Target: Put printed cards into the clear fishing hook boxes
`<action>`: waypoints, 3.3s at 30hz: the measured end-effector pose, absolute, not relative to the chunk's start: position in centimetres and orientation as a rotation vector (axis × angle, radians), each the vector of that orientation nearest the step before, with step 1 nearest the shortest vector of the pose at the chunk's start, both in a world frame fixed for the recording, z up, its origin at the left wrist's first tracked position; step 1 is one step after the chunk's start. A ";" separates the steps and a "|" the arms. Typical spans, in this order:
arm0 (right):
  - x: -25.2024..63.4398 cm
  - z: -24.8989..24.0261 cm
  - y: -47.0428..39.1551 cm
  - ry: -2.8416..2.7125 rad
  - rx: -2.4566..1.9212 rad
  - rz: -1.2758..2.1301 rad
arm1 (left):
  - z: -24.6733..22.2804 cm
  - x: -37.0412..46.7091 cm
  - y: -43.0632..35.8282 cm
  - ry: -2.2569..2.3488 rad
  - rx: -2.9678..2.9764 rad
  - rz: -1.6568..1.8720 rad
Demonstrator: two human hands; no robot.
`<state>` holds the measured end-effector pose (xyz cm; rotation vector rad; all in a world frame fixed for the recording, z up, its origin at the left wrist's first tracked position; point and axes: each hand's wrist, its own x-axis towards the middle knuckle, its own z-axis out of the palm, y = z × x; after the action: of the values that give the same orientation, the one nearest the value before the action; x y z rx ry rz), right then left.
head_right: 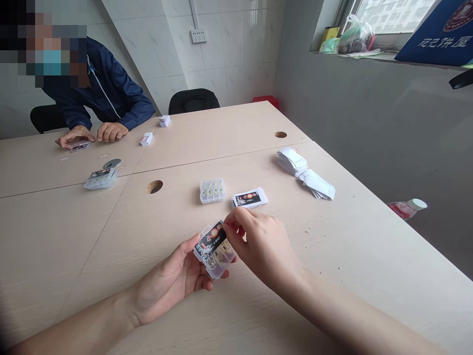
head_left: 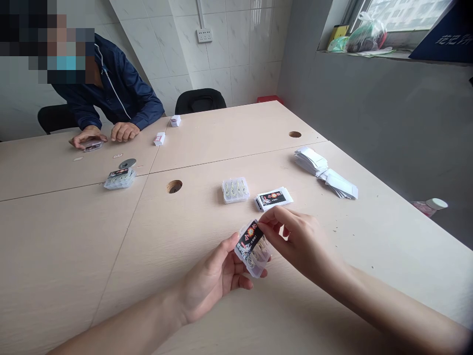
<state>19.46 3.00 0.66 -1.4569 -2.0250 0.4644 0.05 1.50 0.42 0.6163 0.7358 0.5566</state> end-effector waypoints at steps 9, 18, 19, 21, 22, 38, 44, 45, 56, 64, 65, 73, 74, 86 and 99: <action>19.3 0.8 3.0 -2.016 -1.465 0.474 | 0.6 0.1 1.4 0.742 0.629 0.556; 19.3 0.8 3.0 -2.013 -1.456 0.470 | 0.5 0.0 1.4 0.751 0.634 0.555; 19.3 0.8 3.0 -2.013 -1.456 0.469 | 0.7 0.0 1.3 0.755 0.636 0.555; 19.4 0.7 3.0 -2.012 -1.454 0.467 | 1.0 0.1 1.2 0.764 0.641 0.559; 19.4 0.7 2.9 -2.012 -1.453 0.467 | 1.2 0.1 1.2 0.770 0.643 0.564; 19.4 0.8 3.0 -2.022 -1.469 0.480 | 0.2 0.0 1.5 0.741 0.629 0.557; 19.4 0.8 3.1 -2.021 -1.473 0.485 | 0.2 -0.1 1.4 0.742 0.634 0.559; 19.4 0.8 3.1 -2.021 -1.475 0.485 | 0.2 -0.1 1.4 0.742 0.635 0.558; 19.5 0.6 3.0 -2.026 -1.480 0.472 | 0.2 -0.1 1.4 0.740 0.640 0.557; 19.5 0.6 3.0 -2.027 -1.468 0.470 | 0.2 0.0 1.4 0.750 0.631 0.558; 19.5 0.5 3.0 -2.027 -1.467 0.468 | 0.2 0.0 1.4 0.750 0.630 0.556; 19.5 0.4 3.1 -2.025 -1.470 0.457 | 0.2 -0.1 1.3 0.741 0.631 0.564; 19.5 0.4 3.1 -2.025 -1.470 0.457 | 0.2 -0.1 1.3 0.740 0.632 0.566; 19.4 0.7 3.0 -2.024 -1.455 0.451 | 0.3 0.0 1.4 0.728 0.624 0.568; 20.0 1.3 3.5 -1.865 -1.422 0.939 | 0.3 0.1 1.5 0.733 0.586 0.590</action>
<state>20.04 3.54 1.31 -1.4223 -1.8649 0.9393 0.11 1.53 0.32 0.5855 0.7327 0.5898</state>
